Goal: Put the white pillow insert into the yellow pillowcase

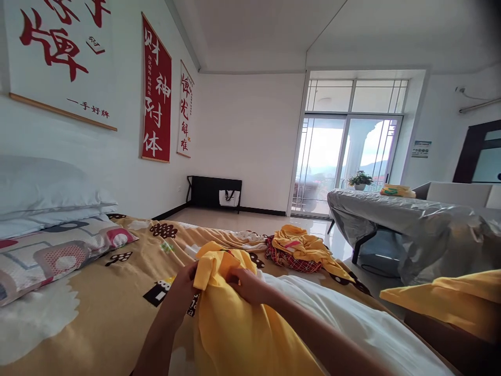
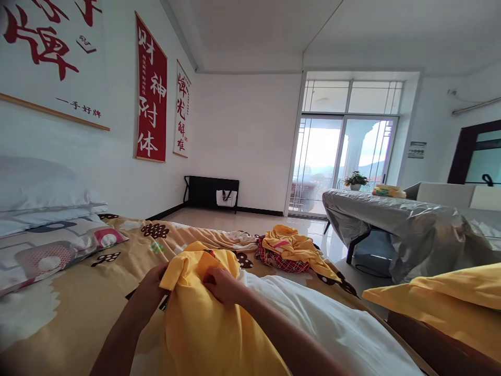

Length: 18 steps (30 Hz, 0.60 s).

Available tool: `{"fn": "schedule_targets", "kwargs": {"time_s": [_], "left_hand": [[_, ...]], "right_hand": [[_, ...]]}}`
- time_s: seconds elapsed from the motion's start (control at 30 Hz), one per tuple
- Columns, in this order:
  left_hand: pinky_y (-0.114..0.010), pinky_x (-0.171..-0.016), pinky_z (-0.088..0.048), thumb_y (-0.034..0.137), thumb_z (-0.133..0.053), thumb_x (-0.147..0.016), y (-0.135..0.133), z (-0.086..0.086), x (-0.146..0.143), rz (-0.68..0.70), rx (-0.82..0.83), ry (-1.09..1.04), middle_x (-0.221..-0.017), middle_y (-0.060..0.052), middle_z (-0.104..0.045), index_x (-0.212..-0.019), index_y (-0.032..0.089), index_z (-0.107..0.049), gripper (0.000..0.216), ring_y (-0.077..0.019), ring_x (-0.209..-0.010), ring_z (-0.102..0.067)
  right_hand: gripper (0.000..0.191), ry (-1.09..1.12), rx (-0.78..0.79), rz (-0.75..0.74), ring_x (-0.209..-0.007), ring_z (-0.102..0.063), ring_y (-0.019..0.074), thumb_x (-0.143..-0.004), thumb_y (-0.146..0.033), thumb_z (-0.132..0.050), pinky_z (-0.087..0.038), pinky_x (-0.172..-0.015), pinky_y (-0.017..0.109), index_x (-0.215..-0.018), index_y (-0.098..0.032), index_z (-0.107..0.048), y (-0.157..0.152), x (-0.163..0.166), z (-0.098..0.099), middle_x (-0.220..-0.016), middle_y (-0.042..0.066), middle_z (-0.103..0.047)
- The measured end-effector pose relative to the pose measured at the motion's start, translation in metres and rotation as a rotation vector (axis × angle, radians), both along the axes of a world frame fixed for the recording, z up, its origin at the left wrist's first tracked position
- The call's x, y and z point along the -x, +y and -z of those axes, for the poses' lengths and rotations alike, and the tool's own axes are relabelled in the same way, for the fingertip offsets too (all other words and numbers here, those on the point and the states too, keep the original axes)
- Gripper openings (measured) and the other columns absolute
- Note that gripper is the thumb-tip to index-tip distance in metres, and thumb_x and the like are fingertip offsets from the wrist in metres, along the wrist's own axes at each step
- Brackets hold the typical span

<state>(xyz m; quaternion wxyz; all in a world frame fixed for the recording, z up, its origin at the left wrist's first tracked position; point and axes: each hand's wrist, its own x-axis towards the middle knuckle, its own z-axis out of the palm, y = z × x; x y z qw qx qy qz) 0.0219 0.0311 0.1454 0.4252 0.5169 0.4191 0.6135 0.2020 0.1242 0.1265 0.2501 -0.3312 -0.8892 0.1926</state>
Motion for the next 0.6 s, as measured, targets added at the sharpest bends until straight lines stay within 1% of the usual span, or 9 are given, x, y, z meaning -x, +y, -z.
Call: {"fn": "schedule_targets", "kwargs": {"time_s": [0.13, 0.23, 0.3, 0.37, 0.4, 0.43, 0.5, 0.53, 0.6], "left_hand": [[-0.024, -0.063, -0.042, 0.022, -0.063, -0.062, 0.003, 0.005, 0.001, 0.026, 0.003, -0.008, -0.079, -0.004, -0.067, -0.088, 0.014, -0.070, 0.029, -0.0198, -0.074, -0.058], [-0.023, -0.061, -0.042, 0.022, -0.064, -0.062, -0.001, 0.002, 0.002, 0.016, 0.005, 0.003, -0.082, -0.005, -0.069, -0.085, 0.013, -0.071, 0.026, -0.0193, -0.072, -0.058], [-0.022, -0.060, -0.041, 0.023, -0.065, -0.061, -0.007, -0.004, 0.002, 0.026, 0.009, 0.012, -0.083, -0.005, -0.069, -0.083, 0.014, -0.071, 0.025, -0.0195, -0.073, -0.057], [-0.023, -0.061, -0.042, 0.024, -0.066, -0.060, -0.014, -0.010, 0.001, 0.046, 0.014, 0.025, -0.083, -0.005, -0.069, -0.083, 0.015, -0.072, 0.025, -0.0215, -0.078, -0.058], [-0.024, -0.063, -0.043, 0.024, -0.066, -0.059, -0.018, -0.013, 0.000, 0.051, 0.012, 0.034, -0.083, -0.005, -0.069, -0.082, 0.015, -0.072, 0.026, -0.0229, -0.081, -0.059], [-0.024, -0.065, -0.044, 0.023, -0.066, -0.058, -0.020, -0.015, 0.000, 0.047, 0.004, 0.048, -0.082, -0.005, -0.068, -0.082, 0.015, -0.072, 0.026, -0.0239, -0.083, -0.058], [-0.026, -0.070, -0.045, 0.022, -0.066, -0.059, -0.023, -0.015, 0.001, 0.025, -0.028, 0.068, -0.080, -0.004, -0.068, -0.083, 0.015, -0.073, 0.026, -0.0241, -0.085, -0.058], [-0.026, -0.071, -0.046, 0.022, -0.066, -0.059, -0.023, -0.014, 0.003, 0.015, -0.036, 0.069, -0.079, -0.004, -0.067, -0.084, 0.015, -0.073, 0.027, -0.0232, -0.083, -0.057], [-0.025, -0.067, -0.044, 0.023, -0.065, -0.062, -0.020, -0.009, 0.007, -0.005, -0.029, 0.039, -0.076, -0.003, -0.066, -0.087, 0.015, -0.072, 0.028, -0.0194, -0.075, -0.056]], "right_hand": [[0.013, -0.034, -0.064, 0.040, -0.064, -0.048, 0.0118, -0.078, -0.010, -0.055, -0.035, -0.059, 0.024, -0.068, -0.018, -0.053, -0.001, 0.002, 0.010, -0.068, 0.000, -0.056], [0.011, 0.008, -0.157, 0.118, -0.067, -0.049, 0.0143, -0.083, -0.014, -0.049, -0.036, -0.061, 0.027, -0.074, -0.018, -0.054, 0.001, -0.002, 0.003, -0.073, 0.002, -0.057], [0.012, 0.119, -0.247, 0.204, -0.075, -0.051, 0.0159, -0.083, -0.017, -0.049, -0.040, -0.069, 0.029, -0.092, -0.017, -0.058, 0.007, -0.004, -0.007, -0.091, 0.006, -0.059], [0.036, 0.167, -0.332, 0.213, -0.086, -0.052, 0.0169, -0.081, -0.021, -0.056, -0.042, -0.080, 0.033, -0.117, -0.017, -0.053, 0.016, -0.005, -0.018, -0.114, 0.010, -0.054], [0.044, 0.126, -0.352, 0.185, -0.088, -0.052, 0.0170, -0.078, -0.022, -0.061, -0.041, -0.083, 0.033, -0.121, -0.018, -0.053, 0.021, -0.005, -0.024, -0.117, 0.010, -0.054], [0.041, 0.052, -0.352, 0.150, -0.088, -0.052, 0.0169, -0.077, -0.022, -0.063, -0.040, -0.084, 0.033, -0.117, -0.019, -0.057, 0.027, -0.003, -0.030, -0.113, 0.009, -0.057], [0.014, -0.091, -0.340, 0.117, -0.082, -0.052, 0.0166, -0.079, -0.019, -0.061, -0.038, -0.081, 0.030, -0.092, -0.017, -0.066, 0.039, 0.000, -0.042, -0.090, 0.006, -0.063], [0.009, -0.118, -0.345, 0.131, -0.081, -0.052, 0.0167, -0.081, -0.017, -0.057, -0.036, -0.080, 0.030, -0.080, -0.016, -0.066, 0.045, 0.002, -0.050, -0.080, 0.005, -0.062], [0.018, -0.093, -0.373, 0.174, -0.083, -0.051, 0.0174, -0.085, -0.015, -0.051, -0.033, -0.081, 0.030, -0.075, -0.015, -0.066, 0.055, 0.004, -0.066, -0.074, 0.005, -0.062]]}}
